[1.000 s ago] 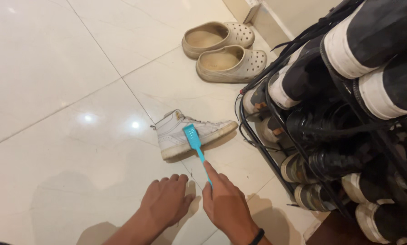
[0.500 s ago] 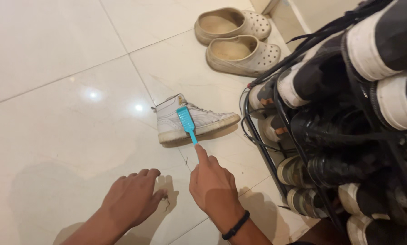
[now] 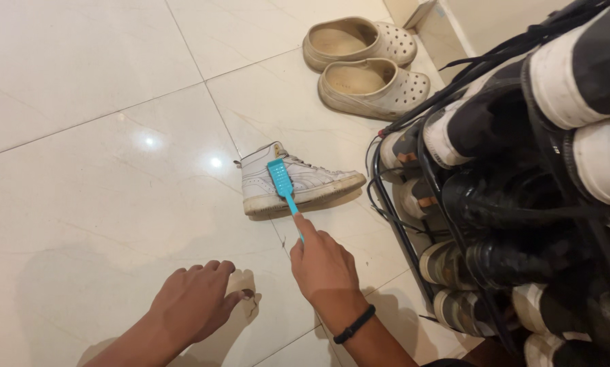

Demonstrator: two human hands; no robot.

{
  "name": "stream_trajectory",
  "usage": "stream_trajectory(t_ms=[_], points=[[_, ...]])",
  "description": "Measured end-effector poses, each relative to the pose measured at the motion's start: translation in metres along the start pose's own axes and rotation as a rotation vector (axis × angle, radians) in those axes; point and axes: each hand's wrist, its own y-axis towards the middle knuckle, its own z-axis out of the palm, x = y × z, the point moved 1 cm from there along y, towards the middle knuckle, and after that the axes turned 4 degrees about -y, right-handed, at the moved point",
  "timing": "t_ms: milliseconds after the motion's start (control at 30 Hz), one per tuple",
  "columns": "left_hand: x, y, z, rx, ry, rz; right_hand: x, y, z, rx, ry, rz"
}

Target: The person scrubs the upper surface of a white high-top sneaker using a blue brush. The person holds the shoe steady with their left hand while scrubbing with their right hand.

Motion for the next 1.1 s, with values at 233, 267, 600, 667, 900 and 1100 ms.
stream_trajectory(t_ms=[233, 267, 600, 667, 900, 1100], points=[[-0.014, 0.019, -0.014, -0.037, 0.125, 0.24, 0.001, 0.0, -0.002, -0.098, 0.067, -0.078], [-0.016, 0.028, -0.021, -0.038, 0.196, 0.285, 0.0, 0.002, -0.004, -0.115, 0.062, -0.086], [-0.037, 0.102, -0.061, -0.012, 0.585, 0.477, -0.018, 0.02, -0.002, -0.164, -0.082, -0.254], [-0.029, 0.117, -0.06, -0.043, 0.589, 0.454, -0.029, 0.032, -0.014, -0.184, -0.12, -0.316], [0.014, 0.109, -0.028, 0.009, 0.694, 0.465, -0.03, 0.01, -0.017, -0.141, -0.064, -0.201], [0.02, 0.081, -0.046, 0.043, 0.65, 0.37, -0.026, -0.005, -0.014, -0.088, -0.189, -0.173]])
